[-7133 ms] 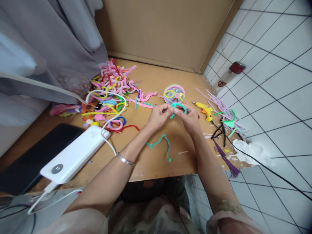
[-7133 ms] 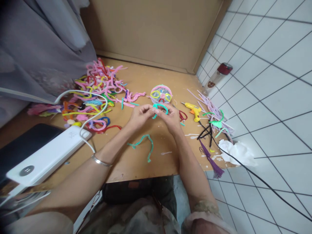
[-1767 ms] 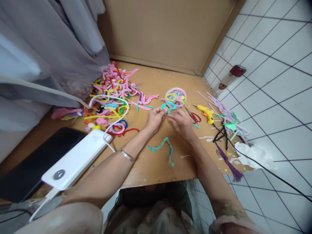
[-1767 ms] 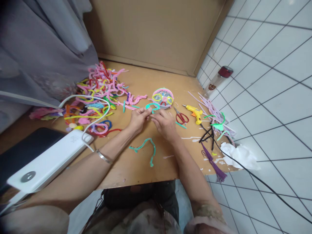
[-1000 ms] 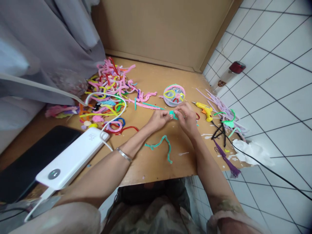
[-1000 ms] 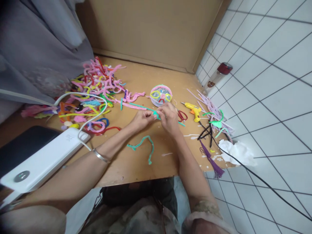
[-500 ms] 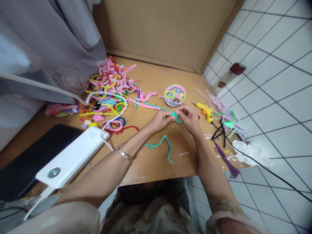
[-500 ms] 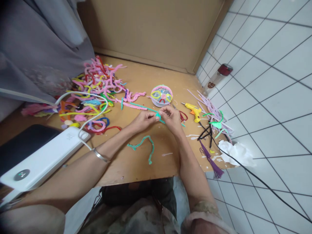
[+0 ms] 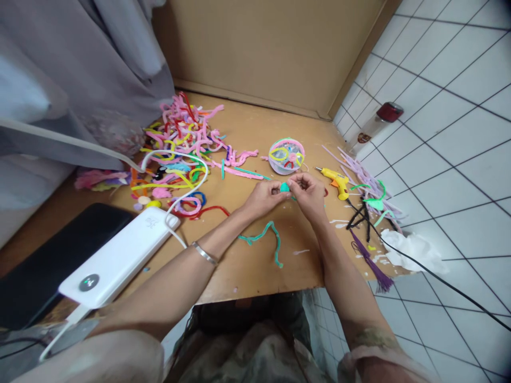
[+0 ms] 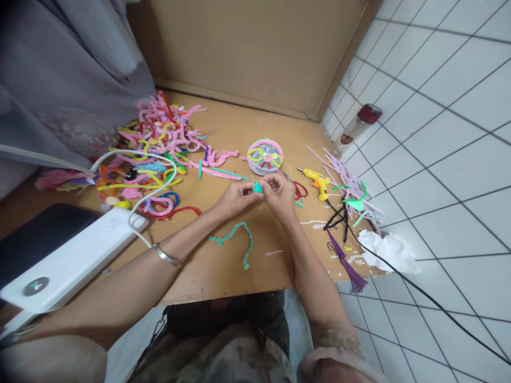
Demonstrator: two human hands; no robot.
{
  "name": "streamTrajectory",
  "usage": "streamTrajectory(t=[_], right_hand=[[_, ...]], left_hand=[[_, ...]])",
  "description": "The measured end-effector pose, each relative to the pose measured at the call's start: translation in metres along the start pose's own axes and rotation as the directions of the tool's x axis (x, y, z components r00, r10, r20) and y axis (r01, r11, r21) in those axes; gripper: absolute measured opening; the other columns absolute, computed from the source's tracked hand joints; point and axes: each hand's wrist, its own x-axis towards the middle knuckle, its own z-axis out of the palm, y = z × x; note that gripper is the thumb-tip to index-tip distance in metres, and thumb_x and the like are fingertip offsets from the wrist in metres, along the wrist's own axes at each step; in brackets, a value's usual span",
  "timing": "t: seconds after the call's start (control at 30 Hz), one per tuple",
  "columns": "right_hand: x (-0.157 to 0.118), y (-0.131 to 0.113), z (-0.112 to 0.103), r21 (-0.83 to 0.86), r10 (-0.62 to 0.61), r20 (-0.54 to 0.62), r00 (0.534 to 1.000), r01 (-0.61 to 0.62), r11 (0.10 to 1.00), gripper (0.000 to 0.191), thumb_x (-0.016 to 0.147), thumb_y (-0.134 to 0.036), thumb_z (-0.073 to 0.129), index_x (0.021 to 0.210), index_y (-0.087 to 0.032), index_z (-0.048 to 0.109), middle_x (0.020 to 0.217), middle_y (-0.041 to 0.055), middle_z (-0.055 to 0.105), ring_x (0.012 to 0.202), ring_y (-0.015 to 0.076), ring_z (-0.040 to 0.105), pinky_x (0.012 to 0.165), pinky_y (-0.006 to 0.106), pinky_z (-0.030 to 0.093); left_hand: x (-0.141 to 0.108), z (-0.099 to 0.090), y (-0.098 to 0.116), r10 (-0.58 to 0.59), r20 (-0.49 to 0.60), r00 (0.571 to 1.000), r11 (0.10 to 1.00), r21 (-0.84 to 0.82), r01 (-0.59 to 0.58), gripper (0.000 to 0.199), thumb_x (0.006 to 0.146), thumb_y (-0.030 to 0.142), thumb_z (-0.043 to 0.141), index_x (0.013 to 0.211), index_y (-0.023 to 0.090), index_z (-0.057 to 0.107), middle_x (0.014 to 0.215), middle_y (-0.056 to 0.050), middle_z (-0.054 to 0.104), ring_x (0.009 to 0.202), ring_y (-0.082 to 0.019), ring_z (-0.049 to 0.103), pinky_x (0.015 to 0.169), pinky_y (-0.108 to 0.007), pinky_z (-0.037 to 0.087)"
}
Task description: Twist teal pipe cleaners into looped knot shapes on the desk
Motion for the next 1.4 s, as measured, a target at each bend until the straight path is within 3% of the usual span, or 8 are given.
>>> streamTrajectory(t=[0.23, 0.63, 1.03, 1.4], right_hand=[[-0.001, 0.001, 0.002, -0.002, 0.021, -0.007, 1.0, -0.021, 1.0, 0.023, 0.073, -0.04, 0.072, 0.072, -0.019, 0.063, 0.064, -0.0008, 0.064, 0.057, 0.012, 0.058, 0.056, 0.025, 0.049], [0.004, -0.003, -0.009, 0.173, 0.221, 0.084, 0.972, -0.232, 0.957, 0.035, 0.059, -0.045, 0.085, 0.071, -0.017, 0.068, 0.064, -0.0009, 0.064, 0.057, 0.0108, 0.054, 0.056, 0.025, 0.045], [0.006, 0.002, -0.009, 0.112, 0.18, 0.105, 0.978, -0.192, 0.975, 0.037, 0.06, -0.05, 0.084, 0.071, -0.018, 0.069, 0.066, 0.0006, 0.067, 0.06, 0.0127, 0.057, 0.058, 0.026, 0.047], [0.005, 0.0, -0.007, 0.09, 0.152, 0.134, 0.979, -0.165, 0.982, 0.037, 0.066, -0.053, 0.078, 0.073, -0.018, 0.069, 0.064, -0.001, 0.063, 0.059, 0.0118, 0.054, 0.06, 0.027, 0.046]], left_hand=[[0.001, -0.001, -0.002, 0.046, -0.001, 0.999, 0.999, 0.015, -0.046, 0.037, 0.081, 0.046, 0.06, 0.061, 0.017, 0.048, 0.06, 0.004, 0.039, 0.061, -0.01, 0.035, 0.058, -0.024, 0.026], [0.0, 0.0, -0.003, -0.098, 0.004, 0.995, 0.964, -0.249, 0.096, 0.04, 0.068, 0.051, 0.074, 0.065, 0.014, 0.058, 0.057, 0.005, 0.041, 0.054, -0.007, 0.03, 0.052, -0.022, 0.022], [0.0, 0.001, -0.006, -0.139, 0.008, 0.99, 0.955, -0.264, 0.136, 0.041, 0.067, 0.046, 0.077, 0.059, 0.015, 0.052, 0.053, 0.006, 0.038, 0.051, -0.005, 0.029, 0.051, -0.023, 0.019], [0.003, 0.001, -0.007, -0.168, -0.031, 0.985, 0.936, -0.318, 0.15, 0.041, 0.057, 0.046, 0.084, 0.066, 0.014, 0.06, 0.057, 0.004, 0.052, 0.053, -0.006, 0.04, 0.053, -0.022, 0.029]])
